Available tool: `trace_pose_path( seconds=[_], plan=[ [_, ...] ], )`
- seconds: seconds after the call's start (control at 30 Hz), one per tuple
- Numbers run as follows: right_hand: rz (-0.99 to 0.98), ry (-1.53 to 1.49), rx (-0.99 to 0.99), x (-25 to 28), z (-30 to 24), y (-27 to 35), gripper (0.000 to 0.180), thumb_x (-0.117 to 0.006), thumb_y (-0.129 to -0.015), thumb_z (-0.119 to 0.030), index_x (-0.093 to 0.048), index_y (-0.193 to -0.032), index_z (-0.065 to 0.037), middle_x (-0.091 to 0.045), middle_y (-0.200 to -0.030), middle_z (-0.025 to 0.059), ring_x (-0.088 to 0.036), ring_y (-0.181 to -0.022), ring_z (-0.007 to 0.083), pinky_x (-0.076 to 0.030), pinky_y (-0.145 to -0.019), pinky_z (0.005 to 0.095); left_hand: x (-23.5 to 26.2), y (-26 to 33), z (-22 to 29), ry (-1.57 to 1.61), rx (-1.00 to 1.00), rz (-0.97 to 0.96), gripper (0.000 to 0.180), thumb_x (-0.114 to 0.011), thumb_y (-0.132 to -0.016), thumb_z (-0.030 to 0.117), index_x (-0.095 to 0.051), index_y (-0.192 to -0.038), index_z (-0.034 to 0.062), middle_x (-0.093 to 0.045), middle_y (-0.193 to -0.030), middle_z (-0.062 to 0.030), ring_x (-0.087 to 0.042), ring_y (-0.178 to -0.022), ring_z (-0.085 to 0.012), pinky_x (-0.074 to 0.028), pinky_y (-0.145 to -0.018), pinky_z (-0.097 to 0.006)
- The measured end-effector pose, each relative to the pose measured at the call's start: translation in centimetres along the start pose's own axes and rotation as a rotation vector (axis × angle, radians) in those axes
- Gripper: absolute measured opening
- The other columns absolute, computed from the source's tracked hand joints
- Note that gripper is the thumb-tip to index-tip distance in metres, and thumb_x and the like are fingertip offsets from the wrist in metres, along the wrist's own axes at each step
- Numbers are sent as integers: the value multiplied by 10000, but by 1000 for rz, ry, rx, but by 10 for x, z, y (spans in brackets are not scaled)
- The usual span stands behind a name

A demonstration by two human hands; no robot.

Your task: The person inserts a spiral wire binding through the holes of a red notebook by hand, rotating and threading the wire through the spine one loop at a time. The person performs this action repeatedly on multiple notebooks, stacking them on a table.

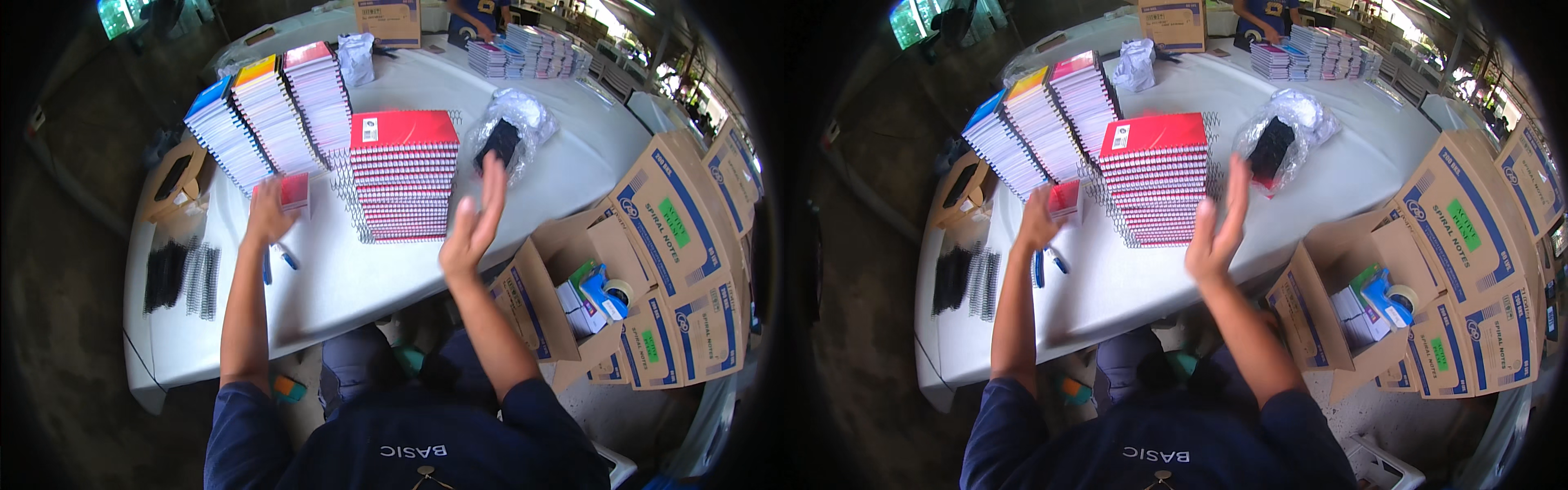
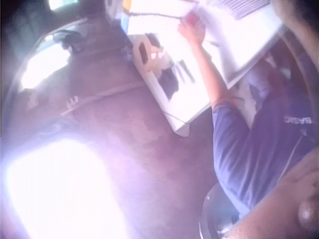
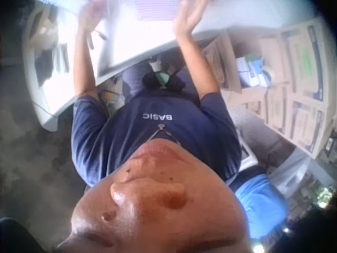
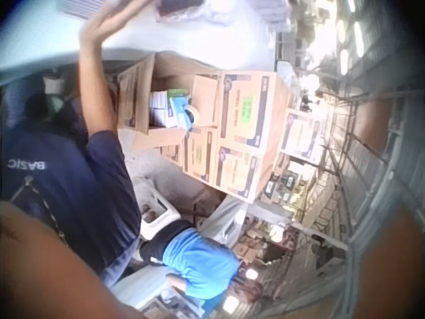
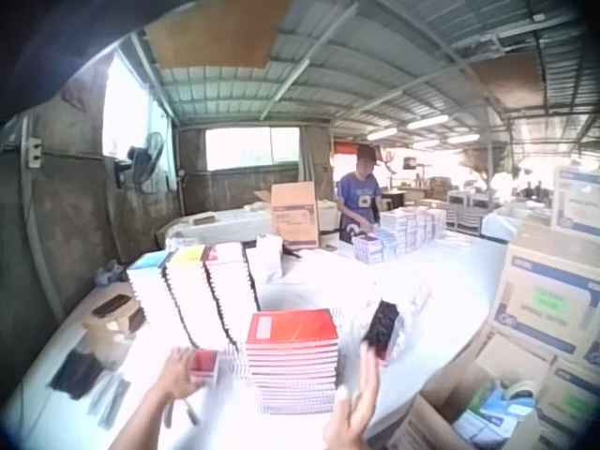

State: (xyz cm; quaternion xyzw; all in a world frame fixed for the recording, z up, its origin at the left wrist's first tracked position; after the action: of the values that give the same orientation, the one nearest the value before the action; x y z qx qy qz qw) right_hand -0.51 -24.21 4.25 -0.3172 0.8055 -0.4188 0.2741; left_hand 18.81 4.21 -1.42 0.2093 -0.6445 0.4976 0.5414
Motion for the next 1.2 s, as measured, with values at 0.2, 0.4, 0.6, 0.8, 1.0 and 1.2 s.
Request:
trace_pose_path(
  seconds=[0.2,0.4,0.6,0.8,1.0,1.2],
  plan=[
    [-460,-647,-1000,-55,38,122,543,-546,-889,-263,-362,-1313,21,-435,-1311,189,-417,-1219,245,-340,-1007,390,20,60,34,82,-6,287,253,-541,-814,74,-618,-1054,90,-652,-933,-112,-626,-831,-260,-475,-738,-368],
    [-519,-785,-1734,-74,51,181,457,-584,-880,-271,-480,-1239,-8,-567,-1153,114,-582,-990,196,-470,-882,348,33,150,143,159,-335,80,313,-587,-755,60,-626,-1063,98,-642,-977,-78,-598,-939,-213,-415,-862,-378],
    [-857,-723,-884,-94,31,134,245,-581,-860,-85,-600,-1086,7,-620,-1038,51,-544,-940,99,-432,-859,255,21,153,60,973,370,236,425,-562,-816,68,-408,-1207,2,-486,-1100,-118,-448,-1094,-258,-327,-972,-354],
    [-999,-480,-905,-86,53,156,263,-619,-822,-47,-618,-1078,14,-649,-963,46,-549,-895,79,-455,-808,243,4,135,46,47,20,43,335,-554,-718,4,-562,-1044,80,-586,-940,-109,-552,-889,-302,-384,-828,-426],
    [-930,-468,-867,-89,51,159,264,-594,-850,-62,-612,-1104,11,-662,-1004,77,-559,-909,84,-455,-823,235,-8,88,-86,-93,647,-19,250,-504,-841,220,-588,-992,39,-607,-974,-149,-587,-917,-325,-427,-806,-451],
    [-882,-455,-836,-86,50,153,274,-580,-850,-34,-608,-1121,-1,-651,-1038,69,-556,-905,79,-457,-827,235,6,92,-77,688,459,84,311,-424,-919,267,-571,-973,-2,-559,-681,-85,-545,-636,-169,-438,-598,-290]
  ],
)
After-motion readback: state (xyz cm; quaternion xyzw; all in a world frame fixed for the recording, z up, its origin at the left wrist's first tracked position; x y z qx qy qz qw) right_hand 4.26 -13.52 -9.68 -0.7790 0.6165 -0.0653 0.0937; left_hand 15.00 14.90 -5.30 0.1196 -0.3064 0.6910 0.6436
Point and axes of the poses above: each hand's wrist, its own y-axis away from the middle knuckle, its own x-axis out of the back of the hand, z = x × y, the point moved 6 cm from there along -y, towards the middle knuckle
